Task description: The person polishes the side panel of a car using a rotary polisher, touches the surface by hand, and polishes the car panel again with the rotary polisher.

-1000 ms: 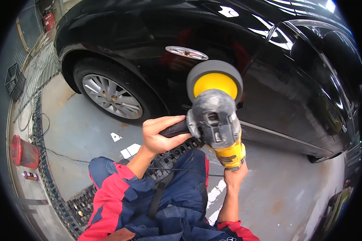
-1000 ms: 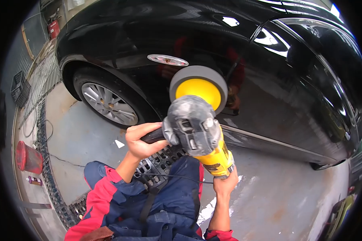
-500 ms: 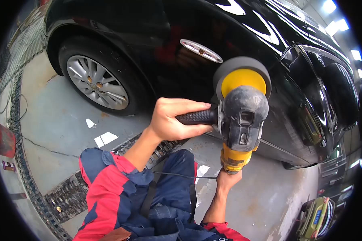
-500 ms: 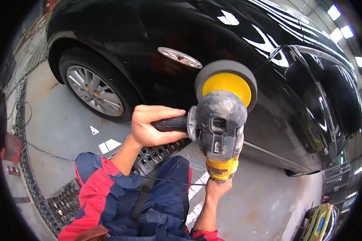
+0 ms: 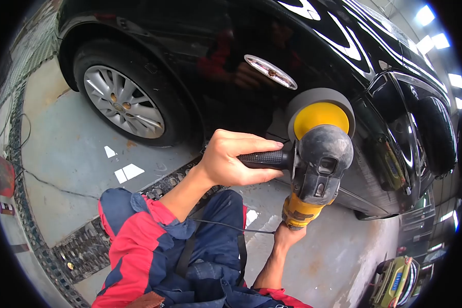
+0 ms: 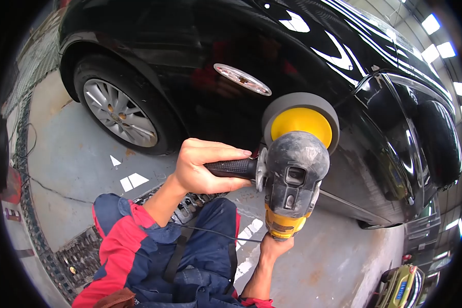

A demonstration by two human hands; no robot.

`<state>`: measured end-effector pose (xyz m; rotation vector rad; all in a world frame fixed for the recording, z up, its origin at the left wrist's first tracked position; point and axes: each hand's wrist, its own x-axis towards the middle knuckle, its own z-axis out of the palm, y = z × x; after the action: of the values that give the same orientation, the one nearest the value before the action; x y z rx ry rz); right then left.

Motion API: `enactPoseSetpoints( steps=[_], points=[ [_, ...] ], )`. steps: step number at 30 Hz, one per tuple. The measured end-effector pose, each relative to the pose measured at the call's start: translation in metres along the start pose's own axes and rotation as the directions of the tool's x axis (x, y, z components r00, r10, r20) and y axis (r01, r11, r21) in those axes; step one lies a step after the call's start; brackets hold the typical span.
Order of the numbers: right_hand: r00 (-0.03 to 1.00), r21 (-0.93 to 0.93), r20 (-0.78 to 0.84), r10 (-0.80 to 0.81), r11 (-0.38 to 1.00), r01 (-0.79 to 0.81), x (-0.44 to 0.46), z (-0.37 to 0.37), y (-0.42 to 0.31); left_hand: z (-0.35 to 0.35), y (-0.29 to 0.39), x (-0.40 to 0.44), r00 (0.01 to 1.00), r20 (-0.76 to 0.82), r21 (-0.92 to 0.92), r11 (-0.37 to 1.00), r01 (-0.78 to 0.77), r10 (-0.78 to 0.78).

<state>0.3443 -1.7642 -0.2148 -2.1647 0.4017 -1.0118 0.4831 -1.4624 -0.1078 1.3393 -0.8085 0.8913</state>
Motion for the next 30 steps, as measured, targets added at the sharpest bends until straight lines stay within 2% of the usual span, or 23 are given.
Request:
enactPoseSetpoints(
  steps=[2, 4, 5, 12, 16, 22, 25, 27, 30],
  points=[
    [1.0, 0.012, 0.004, 0.004, 1.0, -0.004, 0.0, -0.002, -0.002, -0.003, 0.003, -0.003, 1.0, 0.004, 0.025, 1.0, 0.001, -0.001],
    [0.993, 0.001, 0.12, -0.008, 1.0, 0.008, 0.0, -0.004, -0.004, -0.008, 0.007, -0.007, 0.999, -0.039, 0.075, 0.997, -0.002, 0.005],
    [0.993, 0.008, 0.117, 0.0, 1.0, -0.001, -0.001, -0.002, -0.005, -0.014, 0.01, -0.009, 1.0, -0.015, 0.101, 0.995, 0.023, -0.022],
    [0.933, 0.036, 0.357, -0.035, 0.999, 0.023, -0.01, 0.023, -0.004, -0.056, 0.025, -0.046, 0.999, -0.023, 0.33, 0.942, 0.052, -0.047],
    [0.915, 0.161, 0.373, -0.152, 0.982, 0.097, -0.008, 0.051, -0.035, -0.088, 0.029, -0.073, 0.986, -0.126, 0.442, 0.883, 0.156, -0.111],
    [0.89, 0.106, 0.406, -0.206, 0.978, 0.178, -0.002, 0.061, -0.027, -0.099, 0.026, -0.087, 0.947, -0.245, 0.445, 0.844, 0.298, -0.206],
    [0.895, 0.05, 0.417, -0.156, 0.988, 0.149, 0.002, 0.05, -0.024, -0.078, 0.024, -0.076, 0.974, -0.139, 0.442, 0.869, 0.222, -0.178],
    [0.938, 0.135, 0.328, -0.111, 0.988, 0.07, -0.001, 0.045, -0.014, -0.056, 0.028, -0.059, 0.993, -0.047, 0.415, 0.902, 0.121, -0.112],
    [0.953, 0.147, 0.3, -0.034, 0.989, -0.012, -0.002, 0.039, 0.016, -0.027, 0.03, -0.034, 0.997, 0.054, 0.345, 0.938, 0.029, -0.051]
  ],
)
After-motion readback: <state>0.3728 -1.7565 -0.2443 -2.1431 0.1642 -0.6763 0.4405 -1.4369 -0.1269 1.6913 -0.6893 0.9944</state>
